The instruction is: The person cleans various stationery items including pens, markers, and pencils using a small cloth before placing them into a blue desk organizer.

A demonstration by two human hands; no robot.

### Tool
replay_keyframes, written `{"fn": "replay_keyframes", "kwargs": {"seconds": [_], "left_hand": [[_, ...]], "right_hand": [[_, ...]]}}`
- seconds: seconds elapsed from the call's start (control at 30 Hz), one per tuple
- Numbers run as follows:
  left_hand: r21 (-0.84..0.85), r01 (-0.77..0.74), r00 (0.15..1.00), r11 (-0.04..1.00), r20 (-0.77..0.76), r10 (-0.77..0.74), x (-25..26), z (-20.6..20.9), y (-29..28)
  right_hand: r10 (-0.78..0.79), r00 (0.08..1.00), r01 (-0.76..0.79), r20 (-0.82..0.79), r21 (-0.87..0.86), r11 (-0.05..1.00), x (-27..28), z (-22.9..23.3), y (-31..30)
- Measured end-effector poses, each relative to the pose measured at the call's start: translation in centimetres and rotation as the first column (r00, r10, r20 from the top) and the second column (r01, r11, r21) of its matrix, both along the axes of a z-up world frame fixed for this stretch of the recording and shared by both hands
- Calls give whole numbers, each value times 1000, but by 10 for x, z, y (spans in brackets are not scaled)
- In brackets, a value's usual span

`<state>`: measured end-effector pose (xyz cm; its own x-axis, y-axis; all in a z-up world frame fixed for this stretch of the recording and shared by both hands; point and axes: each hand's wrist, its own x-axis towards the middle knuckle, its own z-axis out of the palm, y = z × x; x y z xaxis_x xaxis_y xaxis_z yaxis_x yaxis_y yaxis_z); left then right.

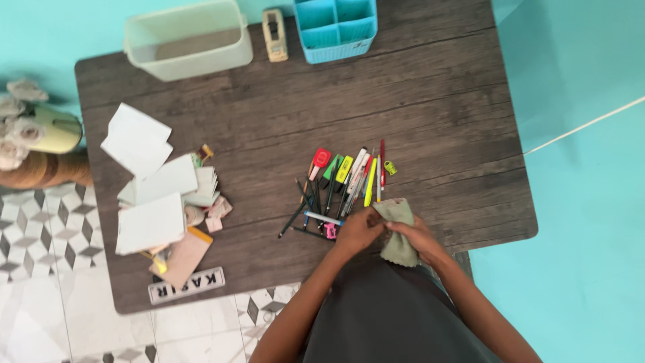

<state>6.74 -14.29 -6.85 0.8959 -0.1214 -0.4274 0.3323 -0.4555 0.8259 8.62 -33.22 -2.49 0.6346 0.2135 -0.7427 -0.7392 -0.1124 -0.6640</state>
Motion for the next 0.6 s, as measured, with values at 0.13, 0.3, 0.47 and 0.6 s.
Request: {"fn": "replay_keyframes", "kwargs": {"seconds": [0.13, 0.3, 0.47, 0.6], "left_hand": [[324, -13, 996, 946, 88, -16, 25, -36, -4], [562, 36, 989, 826, 99, -110, 44, -72, -19], [627, 101, 992, 772, -8, -124, 51, -91, -23], [462, -17, 999, 887, 53, -9, 45, -62, -6]], "right_hand": [[-221, 970, 225, -102, 24, 974, -8, 7, -24], [-355, 927, 361, -121, 38, 932, -26, 11, -48], [-423, 896, 433, -135, 60, 899, -42, 13, -54], [-430, 879, 461, -207, 136, 877, -49, 5, -47]]}}
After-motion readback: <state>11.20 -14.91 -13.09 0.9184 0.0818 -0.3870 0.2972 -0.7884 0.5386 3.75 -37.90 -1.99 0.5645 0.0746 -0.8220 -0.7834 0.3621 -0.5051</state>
